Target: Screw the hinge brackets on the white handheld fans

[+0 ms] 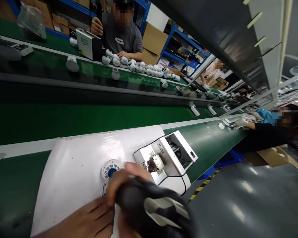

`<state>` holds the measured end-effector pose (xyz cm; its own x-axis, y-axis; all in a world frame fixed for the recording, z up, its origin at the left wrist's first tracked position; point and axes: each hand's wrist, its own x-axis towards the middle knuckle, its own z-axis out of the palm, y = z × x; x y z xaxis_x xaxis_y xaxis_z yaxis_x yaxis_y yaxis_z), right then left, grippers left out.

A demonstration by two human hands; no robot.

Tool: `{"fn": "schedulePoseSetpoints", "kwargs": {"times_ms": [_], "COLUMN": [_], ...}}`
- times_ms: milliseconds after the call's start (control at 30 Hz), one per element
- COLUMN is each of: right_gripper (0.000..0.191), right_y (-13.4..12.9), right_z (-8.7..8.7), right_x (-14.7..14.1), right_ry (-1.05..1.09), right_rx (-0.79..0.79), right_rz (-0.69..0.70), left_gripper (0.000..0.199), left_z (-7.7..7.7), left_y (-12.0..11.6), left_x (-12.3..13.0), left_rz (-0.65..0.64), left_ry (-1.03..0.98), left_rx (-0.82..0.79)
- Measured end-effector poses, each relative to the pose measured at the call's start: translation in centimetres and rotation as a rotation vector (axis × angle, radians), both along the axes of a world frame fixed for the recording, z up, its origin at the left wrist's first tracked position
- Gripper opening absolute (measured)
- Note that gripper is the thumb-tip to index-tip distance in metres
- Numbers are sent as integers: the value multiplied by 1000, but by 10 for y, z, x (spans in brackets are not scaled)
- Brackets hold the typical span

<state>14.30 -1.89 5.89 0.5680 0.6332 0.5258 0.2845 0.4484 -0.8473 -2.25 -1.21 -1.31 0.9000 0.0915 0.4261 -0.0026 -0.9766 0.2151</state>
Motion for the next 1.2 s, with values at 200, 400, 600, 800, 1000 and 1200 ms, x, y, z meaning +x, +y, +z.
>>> {"fn": "schedulePoseSetpoints", "kwargs": {"times_ms": [200, 400, 600, 800, 1000, 1200], "right_gripper": [64, 64, 73, 49, 59, 63], "right_y": [-2, 7, 1, -23, 3, 10], "right_z": [44, 40, 31, 18, 3, -16], "right_x": [75, 92, 66, 24, 11, 17], "right_ry": [-87, -228, 17, 152, 140, 207], "right_rx": [143, 177, 116, 60, 123, 104], "right_rz": [-181, -206, 70, 237, 282, 281], "left_gripper": [20, 20, 22, 12, 11, 19], "left_z": [8, 11, 18, 16, 15, 16], "left_y": [5, 7, 8, 10, 10, 10], "left_x": [4, 3, 1, -1, 0, -1], "left_rz": [-37, -46, -61, -113, -109, -106], "left_ry": [20, 17, 68, 61, 18, 35], "left_rx": [51, 54, -55, -153, -145, -107]}}
